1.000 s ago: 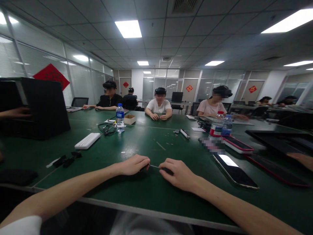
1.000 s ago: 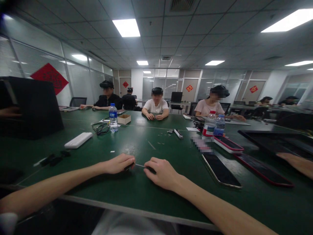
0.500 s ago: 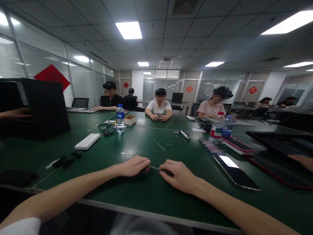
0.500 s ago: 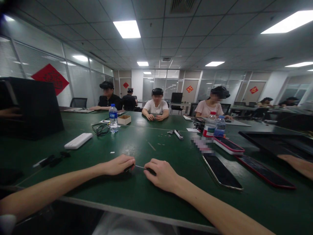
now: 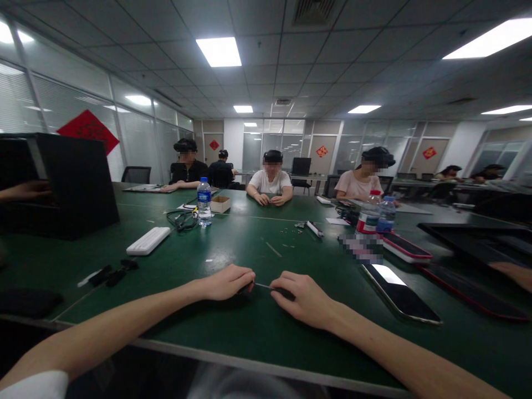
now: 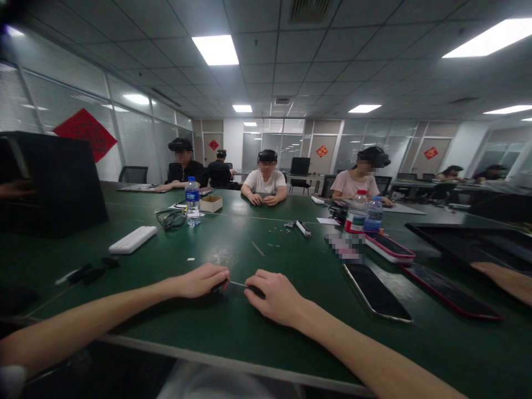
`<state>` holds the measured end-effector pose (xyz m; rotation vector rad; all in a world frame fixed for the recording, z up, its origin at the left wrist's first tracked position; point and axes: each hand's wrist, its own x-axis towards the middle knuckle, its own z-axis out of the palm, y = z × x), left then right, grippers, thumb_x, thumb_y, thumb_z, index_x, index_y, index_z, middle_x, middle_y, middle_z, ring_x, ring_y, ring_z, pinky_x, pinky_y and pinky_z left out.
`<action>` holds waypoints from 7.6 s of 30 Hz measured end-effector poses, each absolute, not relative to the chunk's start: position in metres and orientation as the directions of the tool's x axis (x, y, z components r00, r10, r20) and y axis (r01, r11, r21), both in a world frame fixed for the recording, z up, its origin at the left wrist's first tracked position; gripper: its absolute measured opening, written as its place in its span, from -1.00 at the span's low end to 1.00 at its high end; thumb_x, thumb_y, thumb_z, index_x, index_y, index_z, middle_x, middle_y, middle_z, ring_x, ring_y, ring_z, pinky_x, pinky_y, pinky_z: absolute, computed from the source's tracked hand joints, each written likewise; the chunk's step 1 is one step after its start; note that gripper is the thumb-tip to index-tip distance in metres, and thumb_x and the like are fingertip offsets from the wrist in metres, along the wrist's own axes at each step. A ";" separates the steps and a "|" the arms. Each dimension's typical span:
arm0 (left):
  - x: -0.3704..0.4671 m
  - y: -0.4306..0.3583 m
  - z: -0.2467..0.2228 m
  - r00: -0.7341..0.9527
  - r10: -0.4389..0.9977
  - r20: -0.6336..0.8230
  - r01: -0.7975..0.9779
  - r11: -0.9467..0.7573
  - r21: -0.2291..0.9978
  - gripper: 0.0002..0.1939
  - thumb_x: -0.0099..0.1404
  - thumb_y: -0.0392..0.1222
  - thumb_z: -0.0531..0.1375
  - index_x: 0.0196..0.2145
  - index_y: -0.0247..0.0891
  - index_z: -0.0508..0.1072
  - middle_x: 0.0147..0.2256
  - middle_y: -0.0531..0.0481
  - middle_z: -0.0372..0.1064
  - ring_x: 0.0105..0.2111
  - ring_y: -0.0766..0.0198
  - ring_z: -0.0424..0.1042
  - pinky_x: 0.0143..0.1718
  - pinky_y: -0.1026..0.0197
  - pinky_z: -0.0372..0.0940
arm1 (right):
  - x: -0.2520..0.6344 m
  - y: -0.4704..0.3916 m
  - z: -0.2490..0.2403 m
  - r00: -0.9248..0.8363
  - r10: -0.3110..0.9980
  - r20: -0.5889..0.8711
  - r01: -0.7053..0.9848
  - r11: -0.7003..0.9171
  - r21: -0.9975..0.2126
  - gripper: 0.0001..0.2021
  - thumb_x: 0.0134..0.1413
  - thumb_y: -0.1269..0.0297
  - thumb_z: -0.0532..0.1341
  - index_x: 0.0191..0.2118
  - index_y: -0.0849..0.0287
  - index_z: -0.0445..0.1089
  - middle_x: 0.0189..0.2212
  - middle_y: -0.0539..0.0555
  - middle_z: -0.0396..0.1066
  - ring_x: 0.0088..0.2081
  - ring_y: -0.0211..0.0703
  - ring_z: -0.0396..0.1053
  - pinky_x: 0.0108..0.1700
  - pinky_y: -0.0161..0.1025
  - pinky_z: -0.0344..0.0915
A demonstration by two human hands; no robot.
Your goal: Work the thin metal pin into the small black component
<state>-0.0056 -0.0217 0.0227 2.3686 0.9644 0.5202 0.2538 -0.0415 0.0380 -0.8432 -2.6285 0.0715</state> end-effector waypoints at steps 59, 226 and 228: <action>-0.006 -0.020 0.021 0.682 0.714 0.161 0.519 -0.627 0.581 -0.49 0.53 0.04 -0.16 -0.32 -0.28 0.44 -0.41 0.05 0.34 -0.38 0.30 0.32 -0.28 0.29 0.19 | 0.254 -0.043 0.041 -0.755 0.577 0.312 0.556 0.815 -0.162 -0.74 0.32 0.21 0.11 -0.08 0.16 0.51 -0.21 0.11 0.47 -0.28 -0.20 0.42 -0.25 -0.32 0.33; -0.004 -0.021 0.017 0.569 0.783 0.251 0.342 -0.503 0.794 -0.61 0.49 0.12 -0.06 -0.13 -0.27 0.31 -0.35 0.04 0.34 -0.43 0.34 0.30 -0.40 0.30 0.23 | 0.253 -0.046 0.045 -0.808 0.526 0.265 0.506 0.850 -0.146 -0.74 0.32 0.19 0.12 -0.07 0.14 0.51 -0.21 0.10 0.46 -0.30 -0.22 0.42 -0.26 -0.33 0.30; -0.003 -0.019 0.014 0.561 0.785 0.264 0.317 -0.498 0.807 -0.61 0.49 0.12 -0.05 -0.12 -0.27 0.29 -0.34 0.03 0.36 -0.46 0.36 0.29 -0.42 0.30 0.22 | 0.254 -0.044 0.045 -0.802 0.529 0.278 0.508 0.848 -0.148 -0.74 0.32 0.19 0.12 -0.08 0.14 0.51 -0.21 0.10 0.46 -0.30 -0.22 0.42 -0.26 -0.33 0.31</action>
